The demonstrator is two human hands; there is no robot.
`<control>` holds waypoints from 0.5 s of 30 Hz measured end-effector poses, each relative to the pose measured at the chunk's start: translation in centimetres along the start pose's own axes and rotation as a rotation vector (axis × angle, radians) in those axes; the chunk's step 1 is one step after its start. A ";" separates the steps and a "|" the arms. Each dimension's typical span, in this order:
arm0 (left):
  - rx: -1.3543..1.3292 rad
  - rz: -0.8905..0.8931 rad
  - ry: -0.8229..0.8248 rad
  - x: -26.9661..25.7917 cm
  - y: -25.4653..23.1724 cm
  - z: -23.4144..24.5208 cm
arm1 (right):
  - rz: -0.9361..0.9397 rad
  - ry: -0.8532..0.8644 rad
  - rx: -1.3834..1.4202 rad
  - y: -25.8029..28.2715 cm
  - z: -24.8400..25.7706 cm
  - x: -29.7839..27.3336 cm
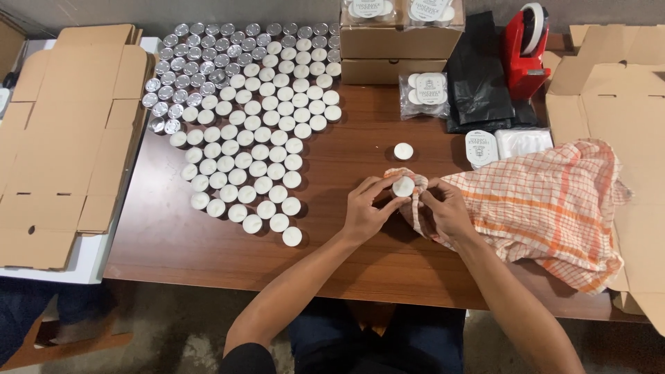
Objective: Cleaning individual tea light candles with a cloth and packing them into small plastic bags in sets of six.
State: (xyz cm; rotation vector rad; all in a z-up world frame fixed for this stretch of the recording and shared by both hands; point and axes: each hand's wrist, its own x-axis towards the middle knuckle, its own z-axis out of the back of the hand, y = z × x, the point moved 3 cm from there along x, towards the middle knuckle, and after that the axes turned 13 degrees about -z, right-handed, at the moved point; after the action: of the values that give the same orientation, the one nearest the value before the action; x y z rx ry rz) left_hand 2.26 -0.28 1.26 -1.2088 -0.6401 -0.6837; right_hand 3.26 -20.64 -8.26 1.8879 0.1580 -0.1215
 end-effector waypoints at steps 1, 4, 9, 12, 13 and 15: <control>0.001 -0.002 -0.001 0.0 0.1 0.0 | 0.002 0.001 0.000 1.9 -1.9 -1.1; 0.028 0.007 -0.004 0.1 -0.1 -0.1 | -0.049 0.156 0.137 4.4 -4.7 -3.0; -0.054 -0.040 -0.014 0.0 -0.8 -0.6 | -0.224 0.234 0.468 0.9 -2.3 -2.3; -0.086 -0.048 -0.018 0.5 -1.1 -0.3 | -0.196 0.166 0.432 -1.4 -0.6 -1.1; -0.085 -0.048 -0.018 0.4 -1.1 -0.3 | -0.196 0.167 0.433 -1.6 -0.6 -1.1; -0.063 -0.049 -0.021 0.3 -1.0 -0.3 | -0.107 0.018 0.259 -1.5 -0.2 -0.8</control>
State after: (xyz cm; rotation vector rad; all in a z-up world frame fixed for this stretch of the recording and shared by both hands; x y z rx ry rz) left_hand 1.74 -0.83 1.99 -1.2633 -0.6716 -0.7371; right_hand 2.25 -19.99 -9.44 2.1389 0.2662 -0.2056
